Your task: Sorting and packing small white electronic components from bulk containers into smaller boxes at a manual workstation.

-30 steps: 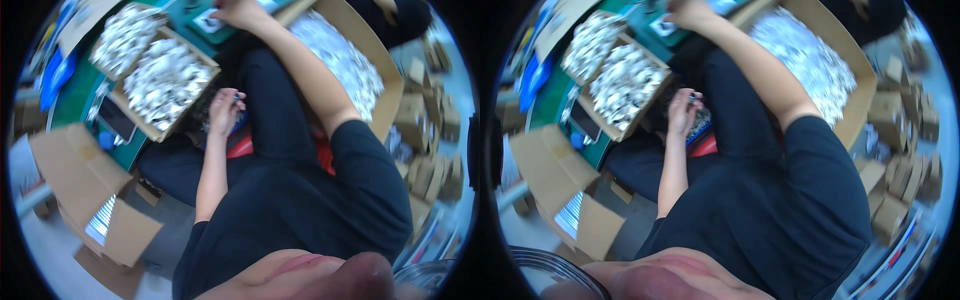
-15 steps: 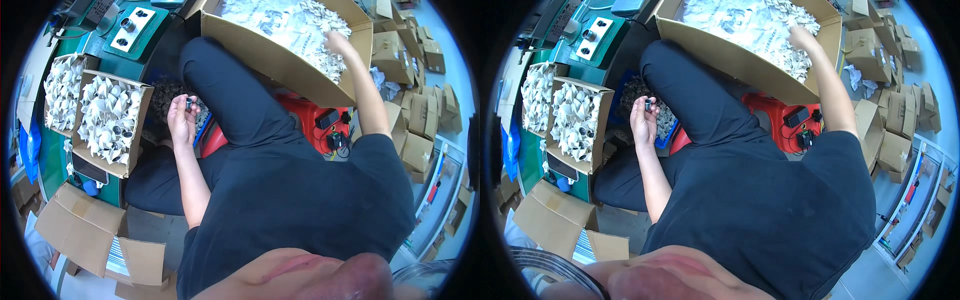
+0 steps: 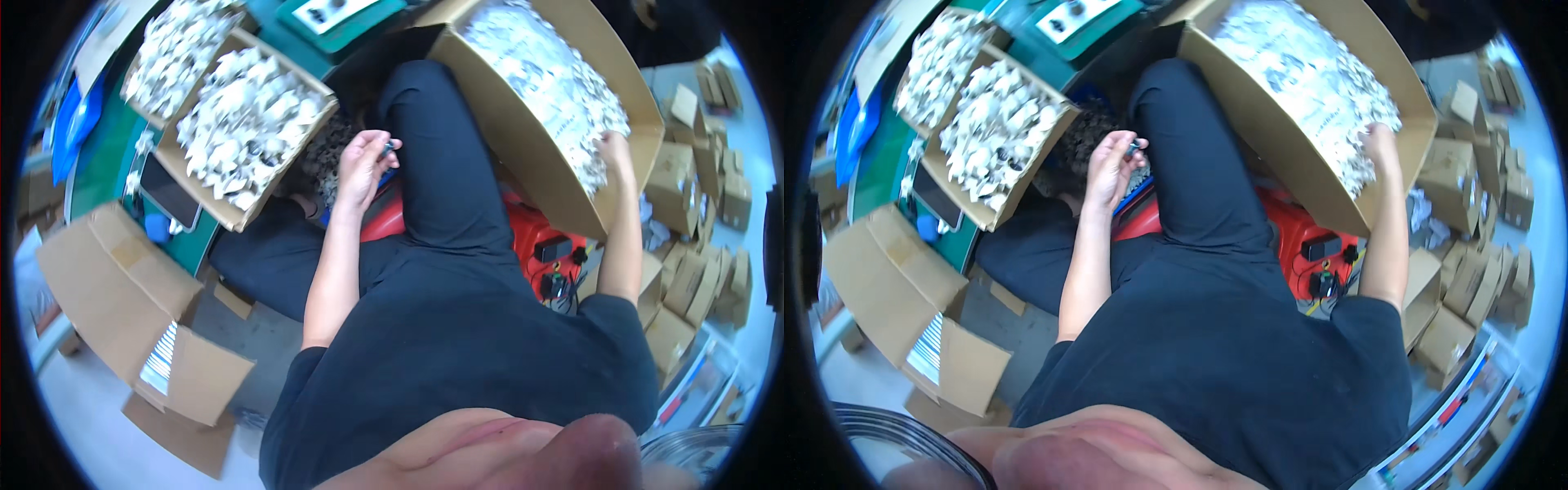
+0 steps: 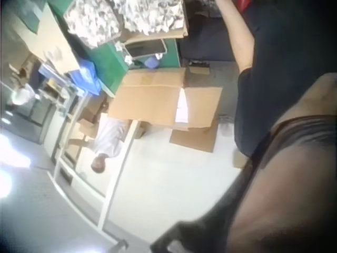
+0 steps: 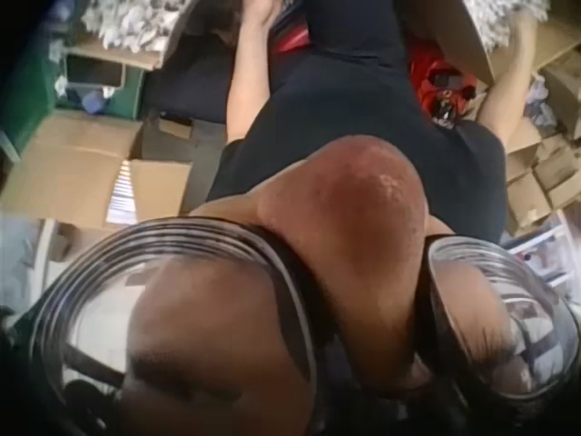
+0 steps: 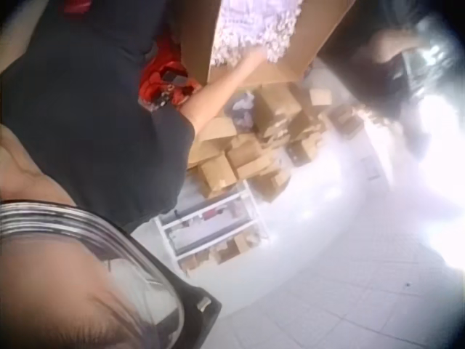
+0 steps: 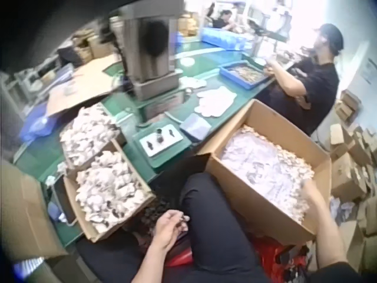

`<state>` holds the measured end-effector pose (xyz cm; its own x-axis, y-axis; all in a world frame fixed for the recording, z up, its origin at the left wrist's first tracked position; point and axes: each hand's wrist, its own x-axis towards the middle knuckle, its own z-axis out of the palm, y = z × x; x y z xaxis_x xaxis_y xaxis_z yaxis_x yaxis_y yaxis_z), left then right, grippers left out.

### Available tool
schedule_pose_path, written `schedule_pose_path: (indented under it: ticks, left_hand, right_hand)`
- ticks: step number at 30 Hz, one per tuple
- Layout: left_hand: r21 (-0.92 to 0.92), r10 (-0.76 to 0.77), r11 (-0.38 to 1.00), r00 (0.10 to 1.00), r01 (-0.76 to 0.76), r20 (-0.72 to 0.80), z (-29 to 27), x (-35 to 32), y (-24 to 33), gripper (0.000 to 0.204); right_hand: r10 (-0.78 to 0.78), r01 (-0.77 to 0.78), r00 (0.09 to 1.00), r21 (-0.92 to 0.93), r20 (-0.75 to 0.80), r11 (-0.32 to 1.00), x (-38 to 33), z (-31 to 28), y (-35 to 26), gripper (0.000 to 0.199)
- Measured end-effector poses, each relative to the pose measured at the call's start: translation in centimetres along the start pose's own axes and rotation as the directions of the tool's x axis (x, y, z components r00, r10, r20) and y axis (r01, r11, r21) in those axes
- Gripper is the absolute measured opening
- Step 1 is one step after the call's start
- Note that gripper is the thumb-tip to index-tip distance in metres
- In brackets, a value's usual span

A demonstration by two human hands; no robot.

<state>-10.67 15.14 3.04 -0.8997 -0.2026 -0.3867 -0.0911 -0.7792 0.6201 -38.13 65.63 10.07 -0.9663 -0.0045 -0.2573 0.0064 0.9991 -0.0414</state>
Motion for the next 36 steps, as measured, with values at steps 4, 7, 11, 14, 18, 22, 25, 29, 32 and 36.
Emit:
schedule_pose_path:
  ticks: [4, 7, 11, 14, 18, 22, 25, 29, 32, 36]
  left_hand:
    - [0.012, -0.005, 1.000, 1.000, 0.005, 0.006, -0.5, -0.4, 0.4, 0.017]
    - [0.001, 0.006, 1.000, 0.999, -0.006, 0.047, 0.1, -0.3, 0.4, 0.018]
    - [0.022, 0.011, 1.000, 0.999, -0.012, 0.043, 0.0, -0.4, 0.8, 0.019]
    - [-0.023, 0.011, 1.000, 1.000, -0.010, 0.028, -0.5, -0.4, 0.6, 0.019]
    - [-0.029, -0.013, 0.999, 0.999, 0.014, 0.043, -0.6, -0.8, 1.1, 0.018]
    - [-0.018, -0.018, 1.000, 0.998, 0.019, 0.053, -0.1, -0.8, 1.7, 0.017]
    - [-0.026, -0.004, 1.000, 1.000, 0.004, 0.010, -1.2, -1.4, 2.2, 0.018]
    - [-0.026, 0.018, 0.999, 1.000, -0.018, -0.009, -1.3, -1.1, 2.0, 0.021]
    - [-0.025, 0.034, 0.999, 0.999, -0.035, -0.035, -1.8, -1.1, 2.2, 0.023]
    - [-0.015, 0.023, 1.000, 0.999, -0.024, -0.040, -2.2, -1.2, 1.8, 0.024]
  right_hand:
    - [-0.214, 0.279, 0.940, 0.239, -0.265, 0.930, 0.1, -6.5, -13.4, 0.035]
    - [-0.438, 0.738, 0.675, 0.533, -0.594, 0.414, -2.3, -8.2, -27.8, 0.026]
    - [-0.401, 0.827, 0.562, 0.490, -0.724, 0.276, -6.1, -7.4, -44.7, 0.017]
    - [-0.533, 0.801, 0.599, 0.447, -0.598, 0.398, -7.2, -7.6, -48.8, 0.018]
    - [-0.581, 0.976, 0.204, 0.116, -0.788, 0.187, -8.5, -6.9, -48.7, 0.021]
    - [-0.116, 0.829, -0.083, -0.004, -0.990, -0.559, -4.6, -3.7, -52.2, 0.019]
    - [-0.462, 0.979, -0.052, 0.045, -0.886, -0.197, -8.9, -6.0, -51.5, 0.018]
    - [-0.539, 0.994, 0.046, -0.014, -0.841, 0.106, -6.2, -5.2, -49.2, 0.021]
    - [-0.503, 0.992, 0.046, -0.021, -0.863, 0.127, -5.4, -4.6, -49.5, 0.023]
    - [-0.505, 0.991, -0.026, -0.088, -0.863, 0.100, -5.7, -4.4, -49.7, 0.023]
